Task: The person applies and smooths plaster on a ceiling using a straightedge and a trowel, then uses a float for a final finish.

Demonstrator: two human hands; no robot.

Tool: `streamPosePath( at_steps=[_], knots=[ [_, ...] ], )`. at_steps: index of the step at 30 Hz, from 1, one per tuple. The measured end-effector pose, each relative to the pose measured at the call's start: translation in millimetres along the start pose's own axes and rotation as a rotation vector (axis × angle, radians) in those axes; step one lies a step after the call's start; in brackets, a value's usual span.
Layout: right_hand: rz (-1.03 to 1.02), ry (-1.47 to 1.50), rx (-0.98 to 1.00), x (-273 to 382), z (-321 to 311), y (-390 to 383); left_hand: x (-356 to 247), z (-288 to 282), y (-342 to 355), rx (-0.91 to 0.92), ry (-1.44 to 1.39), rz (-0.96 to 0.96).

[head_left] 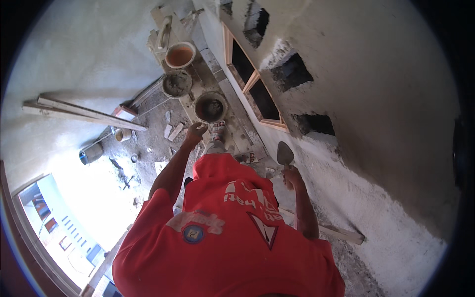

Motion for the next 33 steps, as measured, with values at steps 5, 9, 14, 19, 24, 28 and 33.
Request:
streamPosePath(
  at_steps=[5, 9, 14, 19, 24, 28, 33],
  knots=[
    [0.029, -0.294, 0.104, 155.9, 34.9, -3.9, 60.7, -98.7, -21.1, -0.328, -0.196, -0.347],
    [0.020, -0.318, 0.236, 216.2, 76.6, 40.9, 111.7, -155.2, -64.5, -0.444, -0.312, -0.448],
    [0.116, -0.300, 0.434, 273.0, 132.4, 104.0, 149.6, -186.0, -117.6, -0.512, -0.405, -0.540],
    [0.148, -0.365, 0.461, 326.6, 183.8, 135.9, 152.7, -172.8, -154.8, -0.612, -0.542, -0.565],
    [0.175, -0.306, 0.426, 356.0, 224.7, 185.6, 161.0, -150.4, -186.1, -0.687, -0.663, -0.547],
    [0.153, -0.544, 0.395, 373.2, 230.8, 189.5, 191.6, -122.6, -218.8, -0.653, -0.665, -0.611],
    [-0.020, -0.618, 0.415, 354.1, 196.2, 169.2, 183.7, -85.9, -218.4, -0.676, -0.680, -0.637]
  ],
)
Point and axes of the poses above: each hand's wrist, its own y-axis towards the middle knuckle, its own z-axis out of the palm, x = y × z, the point moved 1 cm from there along y, towards the middle knuckle, and after that the axes turned 11 degrees about -y, right-handed, at the moved point
